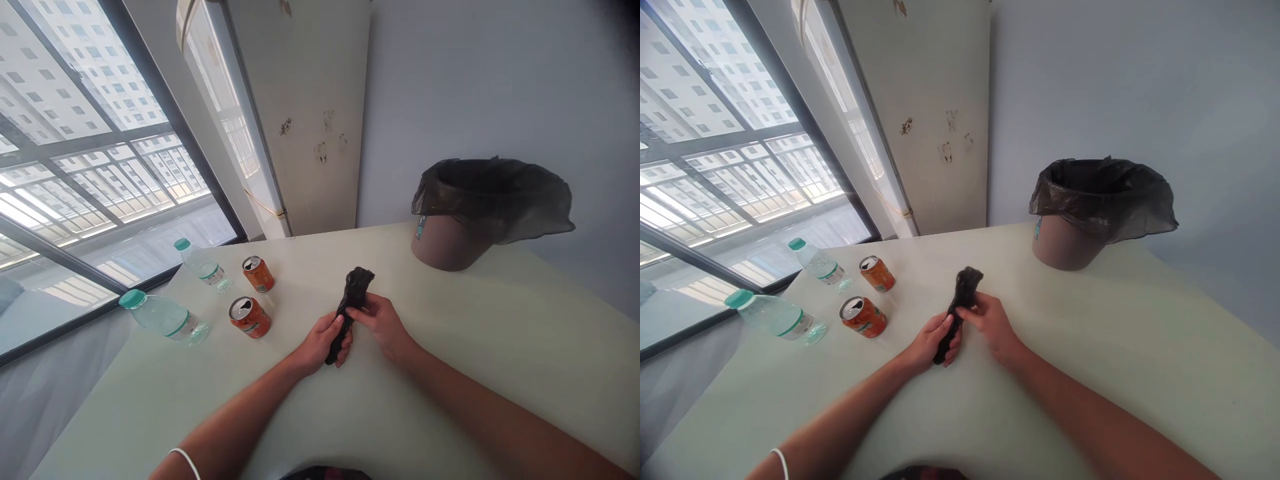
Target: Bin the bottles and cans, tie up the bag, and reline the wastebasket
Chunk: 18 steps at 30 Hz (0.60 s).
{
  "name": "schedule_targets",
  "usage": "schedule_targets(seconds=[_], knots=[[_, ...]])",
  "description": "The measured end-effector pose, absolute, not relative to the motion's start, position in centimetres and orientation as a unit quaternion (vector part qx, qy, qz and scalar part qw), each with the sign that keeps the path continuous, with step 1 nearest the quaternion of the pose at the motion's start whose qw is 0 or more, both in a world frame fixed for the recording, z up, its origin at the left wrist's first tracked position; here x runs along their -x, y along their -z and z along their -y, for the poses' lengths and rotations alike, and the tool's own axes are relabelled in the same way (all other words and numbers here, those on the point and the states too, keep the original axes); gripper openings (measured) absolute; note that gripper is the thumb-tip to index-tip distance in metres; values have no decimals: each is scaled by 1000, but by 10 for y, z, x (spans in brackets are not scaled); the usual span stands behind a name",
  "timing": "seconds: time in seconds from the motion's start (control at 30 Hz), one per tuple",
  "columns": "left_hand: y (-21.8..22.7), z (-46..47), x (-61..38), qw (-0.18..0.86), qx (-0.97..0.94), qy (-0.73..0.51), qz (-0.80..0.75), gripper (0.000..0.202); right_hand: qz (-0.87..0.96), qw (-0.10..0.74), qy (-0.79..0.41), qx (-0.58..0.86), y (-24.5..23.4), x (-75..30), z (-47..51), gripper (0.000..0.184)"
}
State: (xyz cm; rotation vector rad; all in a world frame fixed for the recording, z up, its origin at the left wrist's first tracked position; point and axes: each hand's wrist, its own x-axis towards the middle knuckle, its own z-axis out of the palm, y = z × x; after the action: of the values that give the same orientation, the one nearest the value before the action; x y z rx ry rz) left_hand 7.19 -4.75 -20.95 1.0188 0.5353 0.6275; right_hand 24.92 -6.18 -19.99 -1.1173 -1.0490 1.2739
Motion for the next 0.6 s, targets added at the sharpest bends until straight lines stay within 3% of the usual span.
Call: schedule_targets(seconds=[0.23,0.37,0.6], knots=[[207,46,-72,795,-484,-277,-240,58,546,588,-344,487,201,-256,62,4],[213,44,-70,810,-465,-274,-229,75,659,580,-224,424,200,-264,60,36],[211,43,-66,835,-446,-250,-202,97,769,525,-92,352,206,-271,55,51]])
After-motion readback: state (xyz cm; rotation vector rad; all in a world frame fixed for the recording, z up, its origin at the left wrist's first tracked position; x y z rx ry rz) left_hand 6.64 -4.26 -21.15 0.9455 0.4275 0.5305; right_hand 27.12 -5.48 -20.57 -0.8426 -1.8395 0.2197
